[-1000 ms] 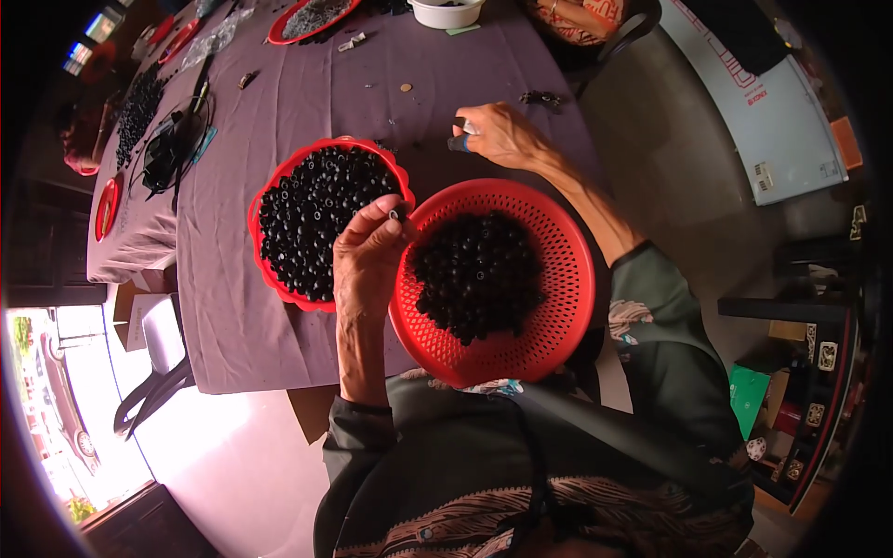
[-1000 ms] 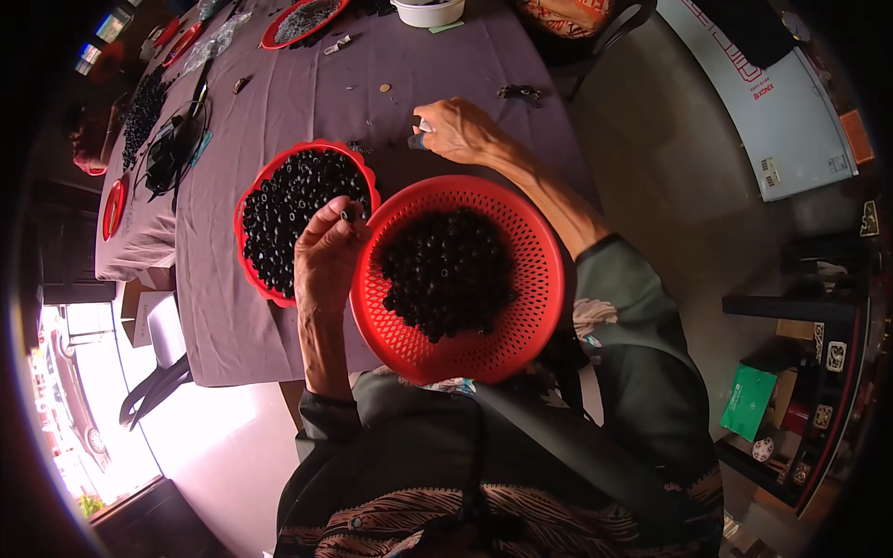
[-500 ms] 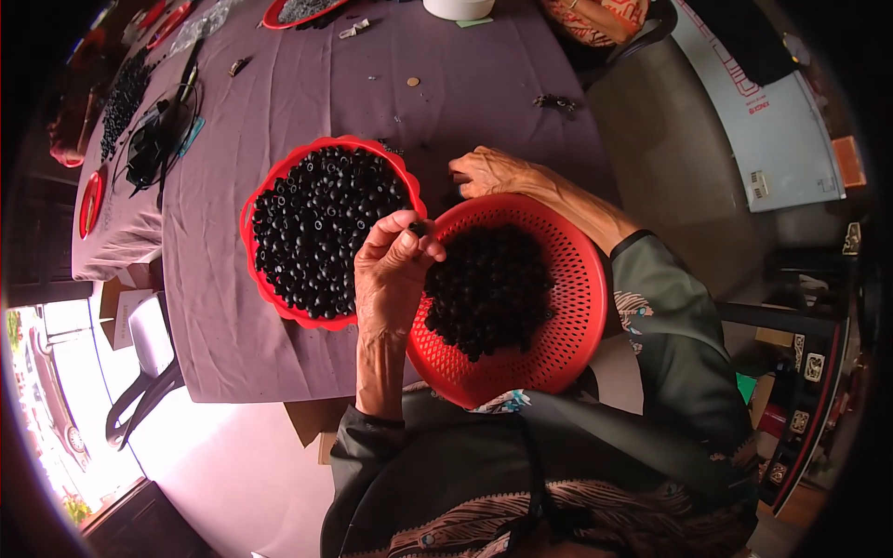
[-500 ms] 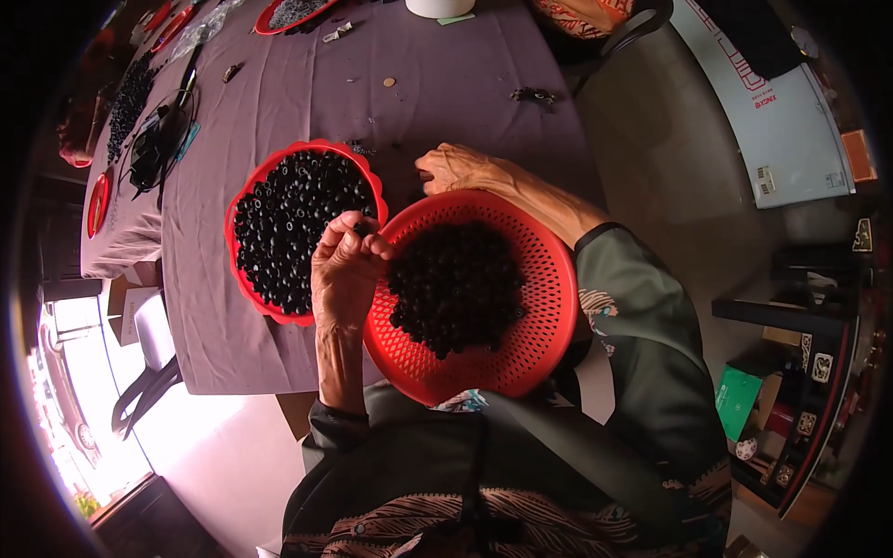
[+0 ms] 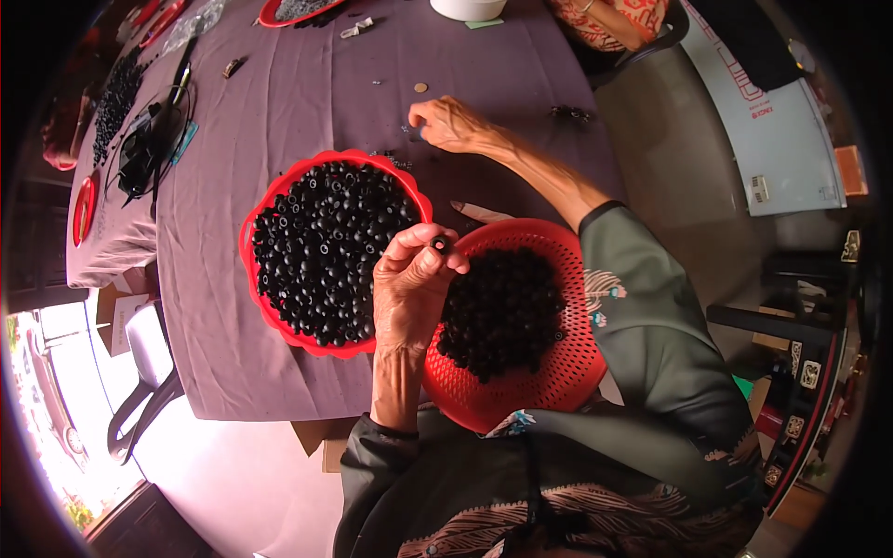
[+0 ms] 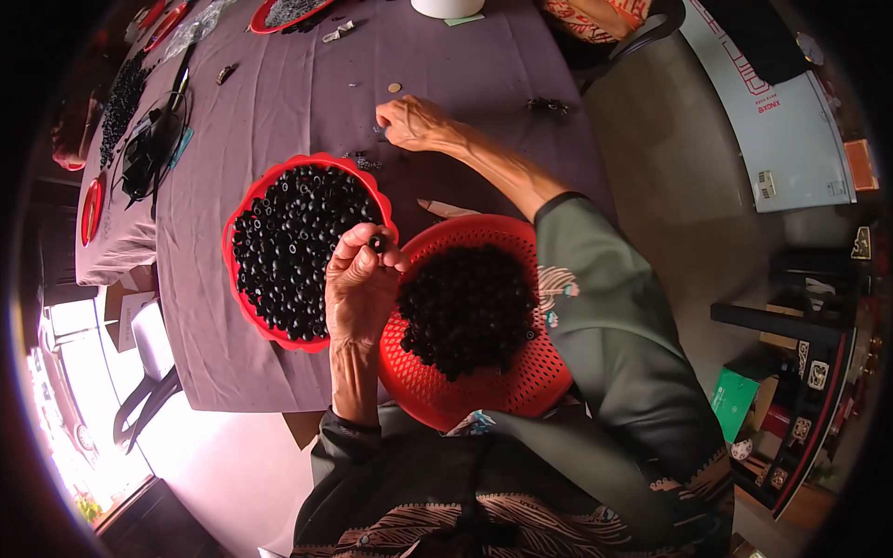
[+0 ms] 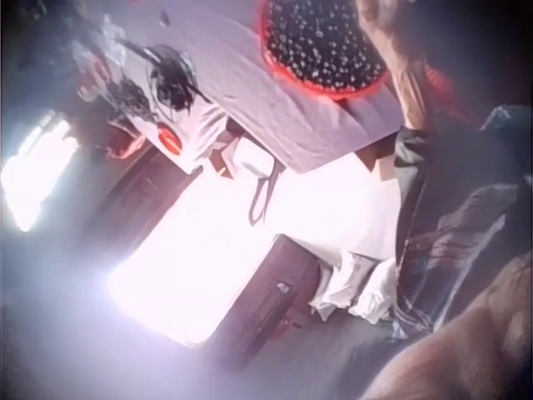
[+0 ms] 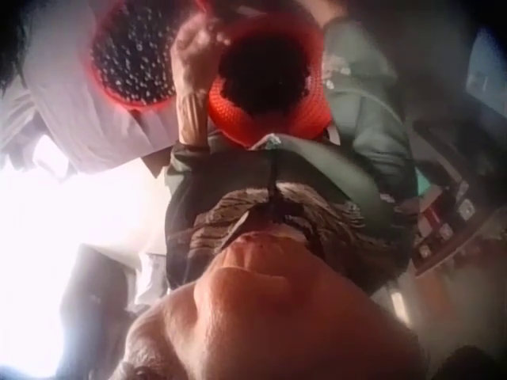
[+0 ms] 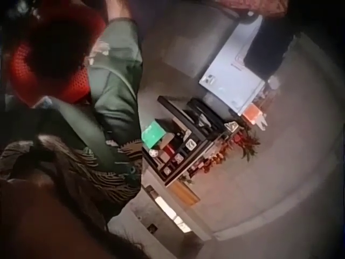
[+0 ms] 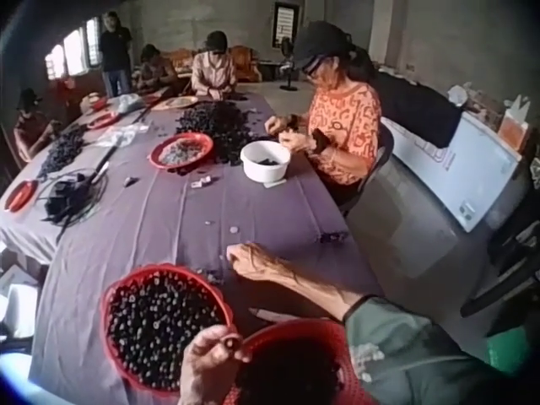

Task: The person picks up black fruits from a plate, cuts them one at a time using a small blade, and places them into a basket.

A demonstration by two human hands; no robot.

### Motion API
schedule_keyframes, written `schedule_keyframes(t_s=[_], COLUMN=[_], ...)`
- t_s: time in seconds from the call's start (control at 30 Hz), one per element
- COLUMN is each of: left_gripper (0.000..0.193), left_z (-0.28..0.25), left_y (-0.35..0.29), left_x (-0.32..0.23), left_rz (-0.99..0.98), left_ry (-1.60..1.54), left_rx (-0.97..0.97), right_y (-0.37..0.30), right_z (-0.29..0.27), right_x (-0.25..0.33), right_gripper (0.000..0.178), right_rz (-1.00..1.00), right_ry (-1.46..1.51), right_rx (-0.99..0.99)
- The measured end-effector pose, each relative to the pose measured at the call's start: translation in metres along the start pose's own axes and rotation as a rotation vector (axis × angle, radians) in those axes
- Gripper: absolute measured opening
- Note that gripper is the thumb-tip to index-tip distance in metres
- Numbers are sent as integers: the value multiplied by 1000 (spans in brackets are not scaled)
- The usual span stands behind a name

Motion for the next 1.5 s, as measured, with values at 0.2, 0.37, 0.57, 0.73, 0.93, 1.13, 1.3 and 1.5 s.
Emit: schedule_keyframes(t_s=[0.2,0.37,0.57,0.73,0.93,1.13,1.3,1.5], left_gripper=[23,25,24,23,20,18,17,15], left_z=[-4,-4,-4,4,18,27,31,31], left_y=[5,7,3,-1,-6,-12,-15,-19], left_x=[-7,-11,-12,-13,-4,3,8,12], left_rz=[29,34,52,56,71,66,34,45], left_ry=[-102,-158,-152,-126,-147,-163,-162,-138], left_rx=[5,35,49,60,125,132,119,99], right_y=[36,33,-8,-64,-122,-147,-158,-165], right_z=[31,27,-26,-66,-96,-96,-102,-101], right_x=[-10,-1,23,89,137,161,169,175], right_gripper=[13,6,21,27,20,24,30,42], right_rz=[15,-54,334,141,-18,-182,-274,-295], right_ry=[-235,-282,271,627,646,557,451,408], right_rx=[-51,-30,87,16,-97,-266,-364,-453])
Point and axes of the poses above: each hand's wrist, its own y-axis towards the middle knuckle, its own z-axis out of the palm, x = y × z, the point moved 6 cm from there along y, towards the middle knuckle, and after that the axes turned 4 degrees about z, right-handed, at the moved point
